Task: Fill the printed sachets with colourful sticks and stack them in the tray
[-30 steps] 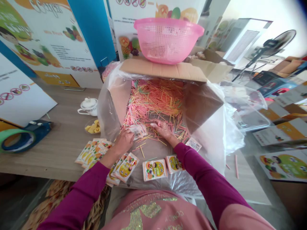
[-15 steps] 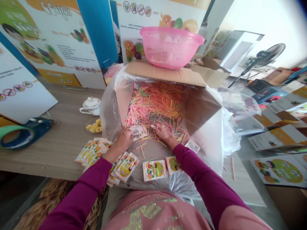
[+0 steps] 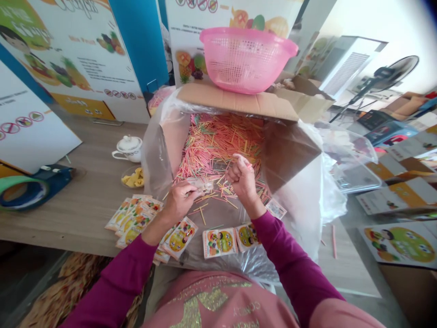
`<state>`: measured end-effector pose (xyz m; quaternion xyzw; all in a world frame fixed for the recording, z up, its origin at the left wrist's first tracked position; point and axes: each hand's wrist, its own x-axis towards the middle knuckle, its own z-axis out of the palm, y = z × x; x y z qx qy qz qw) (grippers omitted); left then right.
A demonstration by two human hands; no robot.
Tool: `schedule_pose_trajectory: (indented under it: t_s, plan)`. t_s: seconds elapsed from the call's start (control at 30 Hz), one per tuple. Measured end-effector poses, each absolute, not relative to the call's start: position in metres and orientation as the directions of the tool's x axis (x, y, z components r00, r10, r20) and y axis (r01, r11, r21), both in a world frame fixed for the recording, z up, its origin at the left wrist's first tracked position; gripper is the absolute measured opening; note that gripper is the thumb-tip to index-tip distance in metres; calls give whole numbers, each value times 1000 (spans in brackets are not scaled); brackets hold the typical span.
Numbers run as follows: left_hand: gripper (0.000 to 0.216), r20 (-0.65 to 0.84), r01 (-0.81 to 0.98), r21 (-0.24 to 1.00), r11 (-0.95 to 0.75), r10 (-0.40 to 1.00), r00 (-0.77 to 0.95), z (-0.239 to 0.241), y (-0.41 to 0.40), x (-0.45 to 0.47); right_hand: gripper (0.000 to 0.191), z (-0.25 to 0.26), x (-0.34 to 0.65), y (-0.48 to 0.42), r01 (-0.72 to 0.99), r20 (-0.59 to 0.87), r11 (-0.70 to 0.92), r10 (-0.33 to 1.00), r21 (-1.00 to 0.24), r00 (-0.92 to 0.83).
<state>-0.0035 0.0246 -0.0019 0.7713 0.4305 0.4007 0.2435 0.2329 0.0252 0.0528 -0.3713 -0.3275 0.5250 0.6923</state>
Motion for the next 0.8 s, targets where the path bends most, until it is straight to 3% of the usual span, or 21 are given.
schedule_pose_trajectory:
  t_s: [0.13,0.27,0.33,0.53,0.8]
  plan:
    - [12,339,333,840,-429,893,296,0,8,18,36,59,221,12,-494,94,182,976,-850,197]
    - [12,289,288,891,-351,928,236,-4,-3,17,43,54,227,12,-169,269,299,946,-939,178]
    - [11,258,286,905,-314,942,216,-5,-6,12,46,53,235,14,-50,288,295,950,-954,118]
    - [10,174,249,944,-217,967,187,-4,-13,9,53,58,237,12,-310,176,198,980,-930,98]
    - [17,148,68,984,-163,970,195,-5,-17,24,65,69,194,-7,-337,116,95,992,-937,-43]
